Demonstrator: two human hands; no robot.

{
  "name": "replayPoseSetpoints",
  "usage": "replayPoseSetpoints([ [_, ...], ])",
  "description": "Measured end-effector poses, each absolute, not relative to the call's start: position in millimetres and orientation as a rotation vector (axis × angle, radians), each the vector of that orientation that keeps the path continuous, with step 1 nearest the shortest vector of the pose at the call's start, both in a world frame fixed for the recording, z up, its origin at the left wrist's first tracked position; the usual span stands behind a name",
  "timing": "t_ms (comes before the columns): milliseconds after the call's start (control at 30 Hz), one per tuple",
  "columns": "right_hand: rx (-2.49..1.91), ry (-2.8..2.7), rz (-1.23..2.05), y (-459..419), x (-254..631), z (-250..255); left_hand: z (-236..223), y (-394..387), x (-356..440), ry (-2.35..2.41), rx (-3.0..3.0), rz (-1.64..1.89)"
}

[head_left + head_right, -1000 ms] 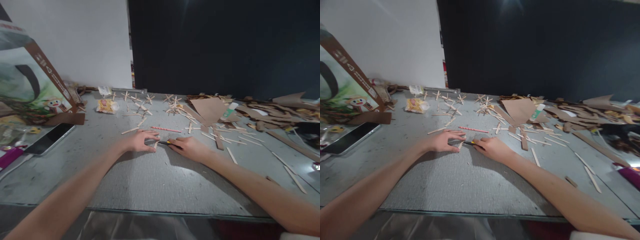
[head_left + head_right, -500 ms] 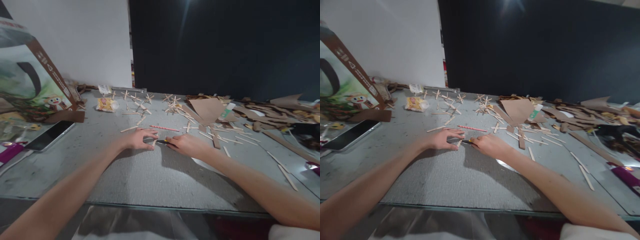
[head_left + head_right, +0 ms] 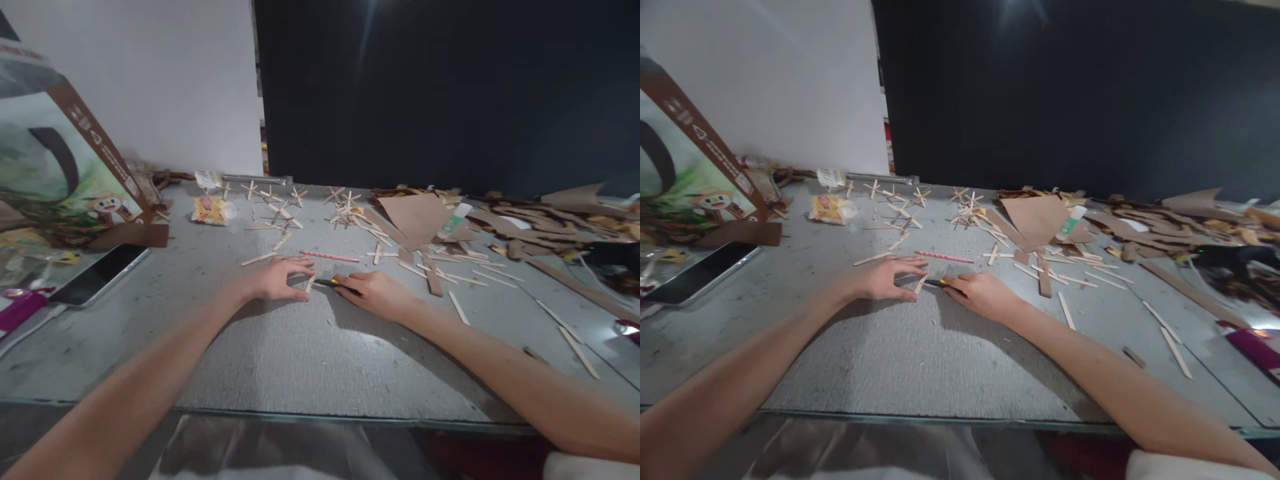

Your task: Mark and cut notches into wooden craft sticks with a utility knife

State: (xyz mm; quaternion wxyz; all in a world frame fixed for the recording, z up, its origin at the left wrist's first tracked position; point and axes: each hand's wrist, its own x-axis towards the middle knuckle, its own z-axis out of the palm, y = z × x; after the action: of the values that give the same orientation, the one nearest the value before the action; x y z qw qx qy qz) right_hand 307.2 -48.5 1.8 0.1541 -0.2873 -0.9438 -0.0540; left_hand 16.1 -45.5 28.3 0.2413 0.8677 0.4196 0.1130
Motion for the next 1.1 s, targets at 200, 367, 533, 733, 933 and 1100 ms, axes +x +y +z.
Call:
replayPoseSetpoints([
  [200, -0.794, -2.708, -0.143, -47, 307, 0, 26, -44, 15, 1.138, 2.369, 0.324],
  [367, -0.806, -2.718, -0.146, -48, 307, 1, 25, -43, 15, 1.138, 2.384, 0.312],
  [533, -0.803, -2.715, -0.194, -49, 307, 1, 23, -42, 15, 1.14, 2.39, 0.294],
  [733, -0.802, -2.718, -0.187, -48, 307, 0, 26, -44, 16, 1.145, 2.378, 0.294],
  [933, -0.848, -2.753, -0.192, -50, 306, 3, 22, -42, 14, 1.145, 2.381, 0.315],
  [1100, -0.885, -2.851, -0.281, -56, 300, 18, 22, -42, 15, 1.15, 2.392, 0.308],
])
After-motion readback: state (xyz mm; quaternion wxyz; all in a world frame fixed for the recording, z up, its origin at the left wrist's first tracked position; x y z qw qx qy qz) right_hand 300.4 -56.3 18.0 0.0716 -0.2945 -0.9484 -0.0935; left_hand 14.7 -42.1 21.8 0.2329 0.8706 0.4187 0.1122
